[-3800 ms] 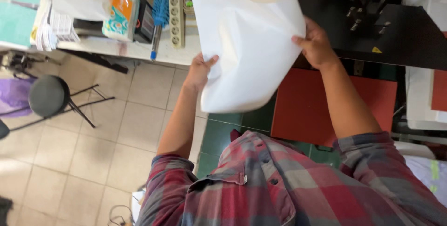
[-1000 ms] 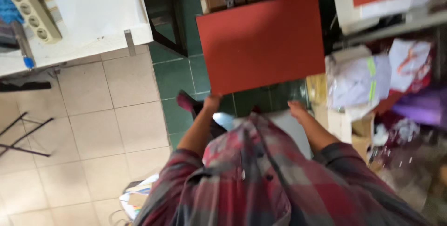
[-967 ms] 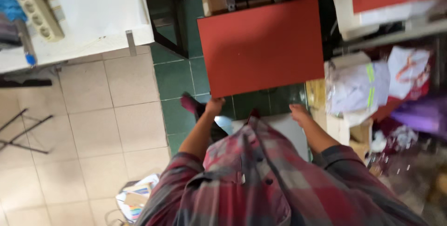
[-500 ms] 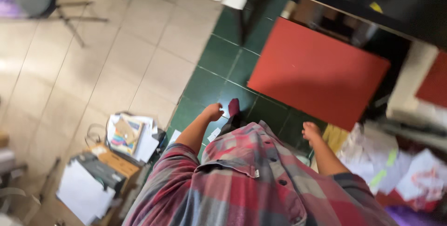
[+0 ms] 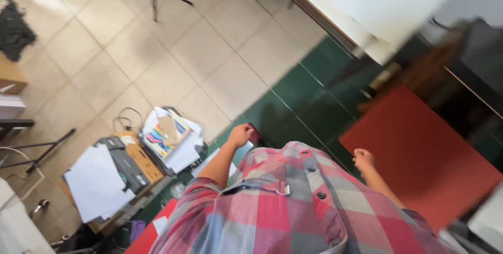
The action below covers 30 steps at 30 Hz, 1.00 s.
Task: The person cuts a strip of transfer paper using a ruler and utility knife on a cutting mat. They then place the strip onto a red board on a heat press, close the press, and wait. After opening the press, they peel off the backing to reveal the transferred design.
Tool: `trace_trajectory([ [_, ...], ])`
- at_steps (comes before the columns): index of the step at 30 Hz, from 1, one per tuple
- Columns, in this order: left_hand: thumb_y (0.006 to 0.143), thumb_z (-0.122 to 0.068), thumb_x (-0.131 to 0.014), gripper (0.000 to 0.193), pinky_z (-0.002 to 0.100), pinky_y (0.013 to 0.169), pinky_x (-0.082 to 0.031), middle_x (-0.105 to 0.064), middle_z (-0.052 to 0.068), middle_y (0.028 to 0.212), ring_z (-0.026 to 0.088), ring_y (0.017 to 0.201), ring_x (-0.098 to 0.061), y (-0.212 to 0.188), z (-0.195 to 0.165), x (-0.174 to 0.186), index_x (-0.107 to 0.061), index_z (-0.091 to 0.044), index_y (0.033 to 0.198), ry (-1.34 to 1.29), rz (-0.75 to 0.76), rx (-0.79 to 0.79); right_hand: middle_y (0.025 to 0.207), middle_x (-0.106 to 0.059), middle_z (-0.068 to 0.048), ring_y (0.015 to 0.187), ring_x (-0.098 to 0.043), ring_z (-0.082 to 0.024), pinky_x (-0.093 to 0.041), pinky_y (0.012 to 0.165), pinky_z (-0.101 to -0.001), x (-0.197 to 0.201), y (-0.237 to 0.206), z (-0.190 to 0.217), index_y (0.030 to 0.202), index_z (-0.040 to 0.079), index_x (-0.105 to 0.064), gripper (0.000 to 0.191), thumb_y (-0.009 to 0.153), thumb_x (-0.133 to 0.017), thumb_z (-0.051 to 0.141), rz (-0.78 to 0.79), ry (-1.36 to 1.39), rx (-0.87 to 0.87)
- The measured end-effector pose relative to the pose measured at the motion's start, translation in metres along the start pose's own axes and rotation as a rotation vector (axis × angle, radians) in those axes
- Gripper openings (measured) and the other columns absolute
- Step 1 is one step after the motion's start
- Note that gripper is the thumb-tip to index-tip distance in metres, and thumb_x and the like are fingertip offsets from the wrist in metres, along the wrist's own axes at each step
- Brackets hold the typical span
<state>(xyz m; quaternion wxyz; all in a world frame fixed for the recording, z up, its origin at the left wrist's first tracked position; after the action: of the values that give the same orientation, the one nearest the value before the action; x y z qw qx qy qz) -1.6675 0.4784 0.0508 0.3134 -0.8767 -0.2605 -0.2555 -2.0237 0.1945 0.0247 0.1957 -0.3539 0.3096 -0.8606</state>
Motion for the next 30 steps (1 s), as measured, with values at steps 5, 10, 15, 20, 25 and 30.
trace_trajectory([
  [5, 0.094, -0.029, -0.068, 0.024, 0.043, 0.078, -0.057, -0.076, 0.015, 0.092, 0.033, 0.086, -0.073, 0.084, 0.009, 0.107, -0.073, -0.007, 0.102, -0.163, -0.101, -0.069, 0.088, -0.065, 0.001, 0.07, -0.057, -0.011, -0.044, 0.057, -0.0294, -0.117, 0.003, 0.173, 0.126, 0.009, -0.068, 0.03, 0.103, -0.065, 0.029, 0.097, 0.107, 0.138],
  [10, 0.095, -0.026, -0.069, 0.021, 0.038, 0.075, -0.056, -0.075, 0.013, 0.092, 0.028, 0.082, -0.072, 0.177, 0.0, 0.223, -0.072, -0.008, 0.106, -0.236, -0.248, -0.233, 0.086, -0.065, 0.001, 0.07, -0.055, -0.007, -0.046, 0.061, -0.0239, -0.226, 0.014, 0.36, 0.131, 0.005, -0.066, 0.032, 0.103, -0.066, 0.021, 0.25, 0.174, 0.56],
  [15, 0.095, -0.023, -0.07, 0.02, 0.035, 0.077, -0.057, -0.076, 0.012, 0.094, 0.024, 0.083, -0.072, 0.285, -0.01, 0.322, -0.071, -0.007, 0.108, -0.298, -0.3, -0.313, 0.099, -0.068, 0.001, 0.082, -0.06, -0.005, -0.049, 0.069, -0.0208, -0.315, 0.049, 0.517, 0.13, 0.002, -0.066, 0.029, 0.104, -0.068, 0.016, 0.335, 0.233, 0.788],
  [20, 0.094, -0.022, -0.071, 0.023, 0.034, 0.08, -0.058, -0.076, 0.011, 0.097, 0.022, 0.087, -0.073, 0.406, -0.013, 0.412, -0.071, -0.007, 0.111, -0.308, -0.366, -0.331, 0.113, -0.068, 0.003, 0.094, -0.063, -0.004, -0.054, 0.085, -0.0201, -0.406, 0.096, 0.659, 0.131, 0.002, -0.064, 0.029, 0.104, -0.068, 0.013, 0.509, 0.369, 0.834],
  [25, 0.094, -0.023, -0.072, 0.023, 0.033, 0.081, -0.059, -0.077, 0.01, 0.097, 0.021, 0.087, -0.074, 0.505, -0.022, 0.511, -0.072, -0.006, 0.111, -0.343, -0.48, -0.344, 0.111, -0.071, 0.0, 0.098, -0.065, -0.006, -0.053, 0.088, -0.0219, -0.479, 0.126, 0.788, 0.127, 0.0, -0.067, 0.028, 0.102, -0.069, 0.014, 0.52, 0.262, 0.946],
  [30, 0.094, -0.024, -0.072, 0.025, 0.033, 0.079, -0.058, -0.076, 0.01, 0.095, 0.021, 0.084, -0.072, 0.582, 0.001, 0.599, -0.072, -0.006, 0.111, -0.376, -0.501, -0.288, 0.1, -0.072, -0.004, 0.084, -0.062, -0.008, -0.051, 0.077, -0.0233, -0.544, 0.155, 0.889, 0.128, 0.003, -0.069, 0.031, 0.101, -0.07, 0.018, 0.456, 0.033, 0.898],
])
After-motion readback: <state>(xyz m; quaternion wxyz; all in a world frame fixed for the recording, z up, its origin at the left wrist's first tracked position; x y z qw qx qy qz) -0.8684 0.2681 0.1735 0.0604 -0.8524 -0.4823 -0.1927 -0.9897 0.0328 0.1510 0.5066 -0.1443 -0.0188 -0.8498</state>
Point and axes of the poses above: each hand's wrist, its own y-axis towards the middle knuckle, its own x-axis out of the back of the hand, z = x × y, the point moved 6 cm from there along y, towards the middle knuckle
